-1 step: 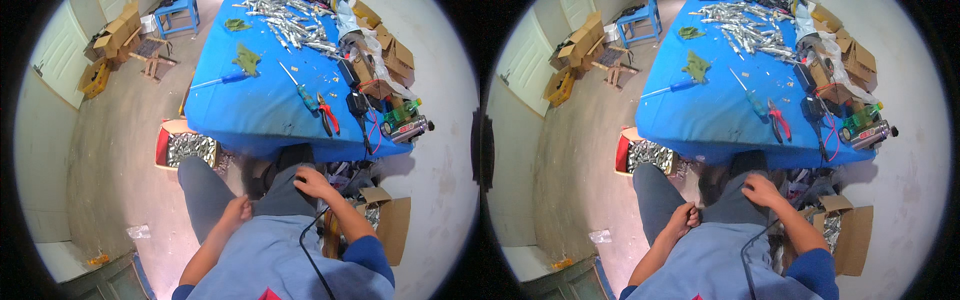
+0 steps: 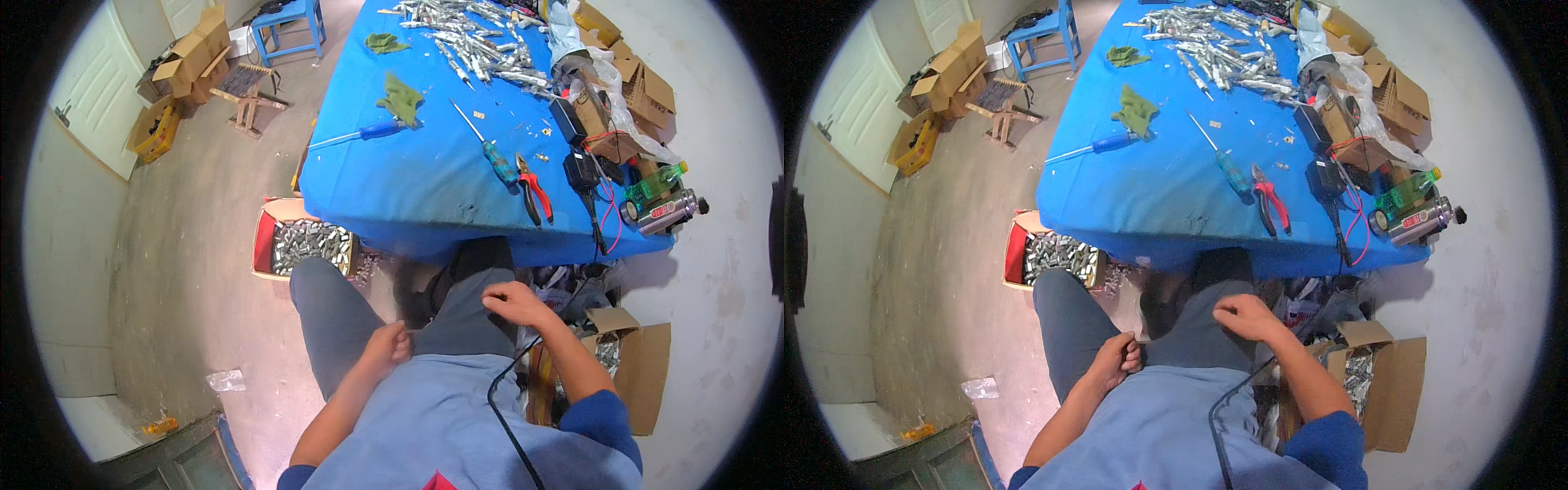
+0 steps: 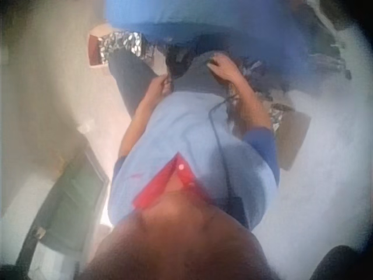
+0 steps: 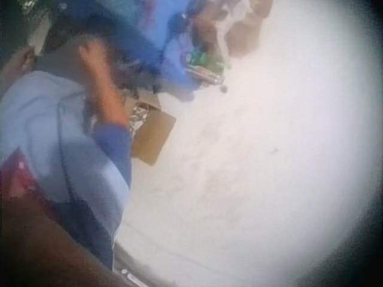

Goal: The person assembles white metal and plastic components by hand and using a screwdriver. They pick up a metal housing, insert internal parts, and use the screwdriver to secure or adjust the components while working over their lap and a blue cloth-covered table.

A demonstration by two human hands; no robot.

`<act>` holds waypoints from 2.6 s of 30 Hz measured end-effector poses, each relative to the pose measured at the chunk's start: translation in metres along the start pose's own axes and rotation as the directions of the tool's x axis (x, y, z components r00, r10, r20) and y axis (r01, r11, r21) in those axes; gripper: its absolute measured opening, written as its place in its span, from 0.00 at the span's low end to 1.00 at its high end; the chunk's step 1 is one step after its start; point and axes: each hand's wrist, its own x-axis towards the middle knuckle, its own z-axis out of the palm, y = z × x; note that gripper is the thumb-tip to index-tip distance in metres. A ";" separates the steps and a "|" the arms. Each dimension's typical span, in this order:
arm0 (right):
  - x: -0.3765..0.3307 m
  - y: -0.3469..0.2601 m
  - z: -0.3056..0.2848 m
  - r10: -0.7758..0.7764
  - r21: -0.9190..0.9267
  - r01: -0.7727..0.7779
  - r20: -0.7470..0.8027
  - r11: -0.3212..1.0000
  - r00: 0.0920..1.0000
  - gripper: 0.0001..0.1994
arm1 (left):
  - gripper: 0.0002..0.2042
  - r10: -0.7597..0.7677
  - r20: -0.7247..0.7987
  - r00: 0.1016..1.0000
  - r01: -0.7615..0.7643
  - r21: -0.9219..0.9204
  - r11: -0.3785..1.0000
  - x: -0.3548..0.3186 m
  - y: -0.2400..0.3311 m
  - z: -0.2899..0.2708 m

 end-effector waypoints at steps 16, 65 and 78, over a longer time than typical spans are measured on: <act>-0.059 -0.235 -0.125 -0.942 -0.199 0.936 -0.231 0.291 0.244 0.07 | 0.17 0.021 0.004 1.000 -0.020 -0.047 0.999 0.008 -0.007 -0.021; 0.160 -0.034 -0.193 -0.200 -0.178 0.125 -0.505 0.976 0.840 0.11 | 0.14 -0.269 -0.091 0.959 0.264 -0.061 0.962 0.073 0.027 -0.017; 0.330 0.019 -0.220 -0.077 -0.076 0.036 -0.658 0.996 0.749 0.12 | 0.11 -0.192 -0.474 0.859 0.286 0.133 0.949 0.130 0.041 -0.016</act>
